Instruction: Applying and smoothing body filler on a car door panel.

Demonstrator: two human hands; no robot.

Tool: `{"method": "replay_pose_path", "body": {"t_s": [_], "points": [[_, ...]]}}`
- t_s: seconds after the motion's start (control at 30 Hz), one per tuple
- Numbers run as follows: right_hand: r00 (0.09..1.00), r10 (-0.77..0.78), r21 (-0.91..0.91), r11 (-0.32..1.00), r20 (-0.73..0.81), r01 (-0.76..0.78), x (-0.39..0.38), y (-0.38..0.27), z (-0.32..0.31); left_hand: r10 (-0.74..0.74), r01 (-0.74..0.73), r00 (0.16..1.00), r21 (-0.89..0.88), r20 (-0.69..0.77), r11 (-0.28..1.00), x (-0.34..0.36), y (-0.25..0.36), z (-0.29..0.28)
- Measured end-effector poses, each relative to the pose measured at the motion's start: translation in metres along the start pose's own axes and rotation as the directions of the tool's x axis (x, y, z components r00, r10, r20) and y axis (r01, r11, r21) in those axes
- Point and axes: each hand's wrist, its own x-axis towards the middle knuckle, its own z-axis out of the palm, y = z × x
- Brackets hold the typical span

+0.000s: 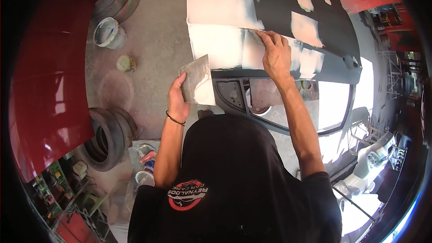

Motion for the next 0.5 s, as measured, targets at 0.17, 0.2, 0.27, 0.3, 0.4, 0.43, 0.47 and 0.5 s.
{"method": "replay_pose_path", "body": {"t_s": [0.17, 0.2, 0.27, 0.3, 0.4, 0.43, 0.47, 0.5], "points": [[0.999, -0.010, 0.004, 1.000, 0.051, 0.010, -0.004, 0.002, -0.008, -0.025, 0.025, 1.000, -0.003, -0.018, 1.000, -0.003, 0.002, 0.003], [0.995, 0.009, 0.000, 1.000, 0.100, -0.009, -0.011, 0.001, -0.010, -0.023, 0.023, 1.000, 0.001, -0.018, 1.000, -0.004, 0.002, 0.005], [0.994, -0.024, 0.001, 1.000, 0.105, 0.024, -0.035, -0.004, -0.016, -0.028, 0.028, 0.998, 0.014, -0.048, 1.000, -0.006, 0.003, 0.007], [0.992, -0.016, 0.022, 1.000, 0.126, 0.013, -0.052, -0.009, -0.020, -0.020, 0.021, 0.999, 0.018, -0.050, 1.000, -0.006, 0.003, 0.008], [0.988, 0.013, -0.024, 1.000, 0.153, -0.010, -0.109, -0.024, -0.022, -0.017, 0.017, 0.998, 0.009, -0.060, 1.000, -0.008, 0.003, 0.009], [0.990, 0.003, -0.016, 1.000, 0.138, -0.001, -0.123, -0.025, -0.023, -0.007, 0.008, 0.998, 0.011, -0.057, 1.000, -0.008, 0.003, 0.009], [0.991, 0.003, -0.013, 1.000, 0.134, -0.001, -0.134, -0.025, -0.023, 0.002, -0.002, 0.998, 0.008, -0.056, 1.000, -0.007, 0.003, 0.009], [0.992, 0.009, 0.000, 1.000, 0.129, -0.009, -0.141, -0.022, -0.023, 0.010, -0.009, 0.998, 0.007, -0.059, 1.000, -0.008, 0.002, 0.009]]}}
